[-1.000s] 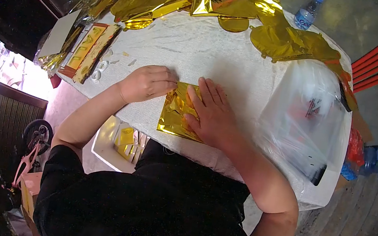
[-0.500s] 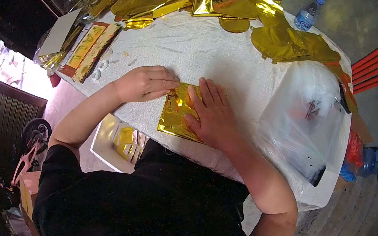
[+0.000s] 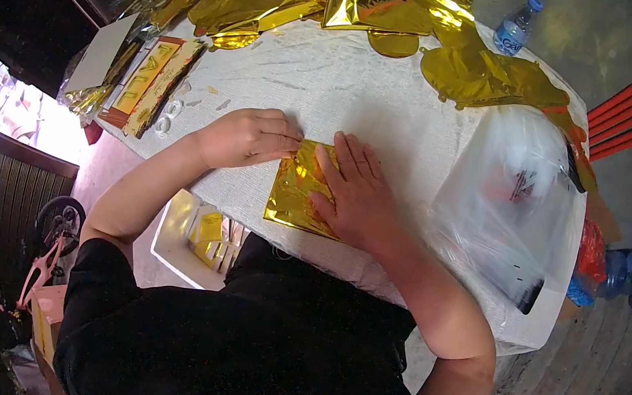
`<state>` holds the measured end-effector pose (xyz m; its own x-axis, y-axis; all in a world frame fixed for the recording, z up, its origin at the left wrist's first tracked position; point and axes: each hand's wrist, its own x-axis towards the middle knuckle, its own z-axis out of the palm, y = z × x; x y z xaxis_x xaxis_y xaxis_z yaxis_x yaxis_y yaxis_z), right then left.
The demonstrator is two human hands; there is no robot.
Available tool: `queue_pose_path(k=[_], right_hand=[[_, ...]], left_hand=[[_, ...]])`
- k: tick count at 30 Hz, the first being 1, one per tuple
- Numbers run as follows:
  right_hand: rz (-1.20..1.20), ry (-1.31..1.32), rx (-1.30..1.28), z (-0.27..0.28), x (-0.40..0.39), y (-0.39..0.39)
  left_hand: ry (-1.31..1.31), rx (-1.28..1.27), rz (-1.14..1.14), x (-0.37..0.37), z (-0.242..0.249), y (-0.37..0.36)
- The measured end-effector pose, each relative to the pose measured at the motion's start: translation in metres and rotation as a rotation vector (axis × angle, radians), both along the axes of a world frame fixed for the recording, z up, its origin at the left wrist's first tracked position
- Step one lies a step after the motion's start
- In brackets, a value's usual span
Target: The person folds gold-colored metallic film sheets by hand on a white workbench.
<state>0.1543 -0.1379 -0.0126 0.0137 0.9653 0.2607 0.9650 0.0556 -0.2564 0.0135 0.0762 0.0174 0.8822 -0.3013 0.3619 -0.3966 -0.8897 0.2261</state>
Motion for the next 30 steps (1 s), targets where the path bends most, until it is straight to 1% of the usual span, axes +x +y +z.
queue_pose_path(k=[5,7,8,10,11,13,17,23,28,30], right_hand=[[-0.006,-0.019,-0.005,-0.001,0.0,0.0],[-0.007,-0.015,-0.001,-0.001,0.0,0.0],[-0.009,-0.011,0.004,-0.002,0.0,0.0],[-0.008,-0.01,0.003,0.0,0.0,0.0],[-0.009,-0.008,0.001,0.0,0.0,0.0],[-0.01,0.003,-0.003,0.0,0.0,0.0],[-0.006,0.006,-0.014,0.002,0.0,0.0],[-0.017,-0.017,-0.038,0.003,-0.002,-0.001],[-0.022,-0.022,-0.048,0.001,-0.002,-0.001],[-0.022,-0.04,-0.068,0.003,-0.001,-0.001]], left_hand=[[-0.015,0.058,-0.015,0.005,0.001,0.001],[-0.034,0.138,-0.031,0.006,0.005,0.0],[-0.034,0.138,-0.03,0.007,0.003,0.0],[-0.145,0.155,0.007,0.008,-0.003,-0.001],[-0.145,0.153,0.005,0.008,-0.005,-0.001],[-0.241,0.222,-0.032,0.005,-0.007,0.001],[-0.203,0.245,-0.046,-0.002,-0.01,0.0],[-0.108,0.134,0.004,-0.009,-0.008,-0.007],[0.022,-0.078,0.075,-0.022,-0.008,-0.008],[0.038,-0.089,0.076,-0.026,-0.007,-0.006]])
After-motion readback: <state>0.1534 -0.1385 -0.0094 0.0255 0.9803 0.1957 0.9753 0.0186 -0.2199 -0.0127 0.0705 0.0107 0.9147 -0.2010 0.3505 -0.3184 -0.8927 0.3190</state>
